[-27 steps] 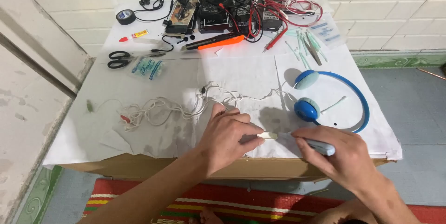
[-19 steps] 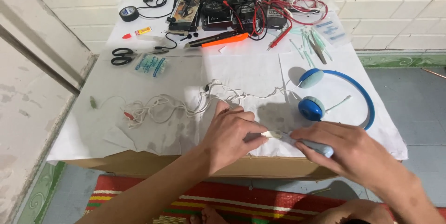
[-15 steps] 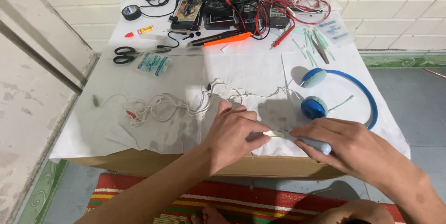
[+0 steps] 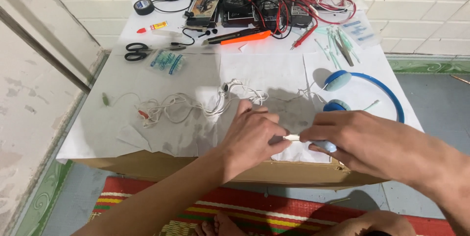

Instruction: Assembling a headset by connecting wires and small plastic components using a soldering tool and checking connections.

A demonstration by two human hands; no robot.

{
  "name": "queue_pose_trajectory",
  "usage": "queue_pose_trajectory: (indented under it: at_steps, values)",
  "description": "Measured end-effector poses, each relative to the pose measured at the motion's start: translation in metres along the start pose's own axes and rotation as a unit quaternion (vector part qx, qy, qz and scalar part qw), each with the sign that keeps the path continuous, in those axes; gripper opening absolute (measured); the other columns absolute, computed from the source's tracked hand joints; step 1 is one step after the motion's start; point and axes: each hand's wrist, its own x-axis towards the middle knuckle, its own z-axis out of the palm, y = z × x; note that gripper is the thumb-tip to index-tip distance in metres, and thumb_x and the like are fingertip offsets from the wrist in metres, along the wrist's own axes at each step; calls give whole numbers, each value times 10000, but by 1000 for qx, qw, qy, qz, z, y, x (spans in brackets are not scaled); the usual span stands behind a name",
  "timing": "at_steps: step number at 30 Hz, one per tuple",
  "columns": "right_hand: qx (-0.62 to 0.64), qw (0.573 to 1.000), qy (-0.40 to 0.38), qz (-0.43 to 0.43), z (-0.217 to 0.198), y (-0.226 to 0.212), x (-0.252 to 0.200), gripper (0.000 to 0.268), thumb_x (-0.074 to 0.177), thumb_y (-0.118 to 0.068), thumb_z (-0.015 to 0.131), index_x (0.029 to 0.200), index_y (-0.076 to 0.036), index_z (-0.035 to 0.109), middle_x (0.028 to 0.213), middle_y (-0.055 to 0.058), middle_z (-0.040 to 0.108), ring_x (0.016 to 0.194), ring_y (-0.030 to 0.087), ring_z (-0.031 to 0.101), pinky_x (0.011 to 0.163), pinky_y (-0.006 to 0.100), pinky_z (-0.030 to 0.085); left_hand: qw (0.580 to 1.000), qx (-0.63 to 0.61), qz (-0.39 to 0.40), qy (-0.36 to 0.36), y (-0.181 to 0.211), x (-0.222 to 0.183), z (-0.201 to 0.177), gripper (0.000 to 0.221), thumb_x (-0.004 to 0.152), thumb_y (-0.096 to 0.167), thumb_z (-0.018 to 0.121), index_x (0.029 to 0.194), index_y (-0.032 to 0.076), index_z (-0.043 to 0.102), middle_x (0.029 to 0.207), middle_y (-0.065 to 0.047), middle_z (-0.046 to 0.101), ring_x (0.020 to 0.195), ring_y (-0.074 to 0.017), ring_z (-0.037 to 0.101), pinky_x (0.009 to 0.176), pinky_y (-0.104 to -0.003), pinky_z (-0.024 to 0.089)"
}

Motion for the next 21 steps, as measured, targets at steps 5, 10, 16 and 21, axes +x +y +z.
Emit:
queue_pose_trajectory:
  at_steps: [5, 10, 16, 21]
  values:
    - [51, 994, 6, -95, -8, 20, 12, 263, 846, -285, 670, 1076, -279, 797, 1081, -146, 833, 541, 73, 794, 493, 251, 690, 1000, 3, -8, 7, 2, 2, 2, 223, 882, 390, 761, 951, 192, 839, 755, 23, 678, 781, -142, 558, 955, -418, 258]
    - [38, 995, 62, -75, -20, 15, 2, 246, 845, -343, 697, 1059, -291, 807, 1045, -174, 856, 406, 132, 681, 455, 356, 592, 1000, -7, 4, 26, 1, 2, 1, 214, 868, 363, 770, 956, 182, 840, 738, 25, 676, 735, -141, 552, 939, -404, 266]
    - [28, 998, 21, -47, -22, 4, 6, 263, 880, -380, 663, 1085, -296, 806, 1147, -223, 820, 518, 139, 750, 573, 343, 640, 1000, -4, 3, 29, 2, 1, -1, 188, 857, 335, 770, 927, 175, 842, 778, 31, 720, 742, -129, 569, 957, -396, 269]
    - [32, 999, 0, -16, -20, 6, 9, 242, 852, -380, 702, 1058, -346, 825, 1003, -220, 883, 574, 97, 766, 572, 305, 613, 999, -13, 9, 33, 2, 1, -1, 155, 850, 331, 800, 904, 192, 845, 718, 31, 694, 727, -128, 533, 931, -392, 268]
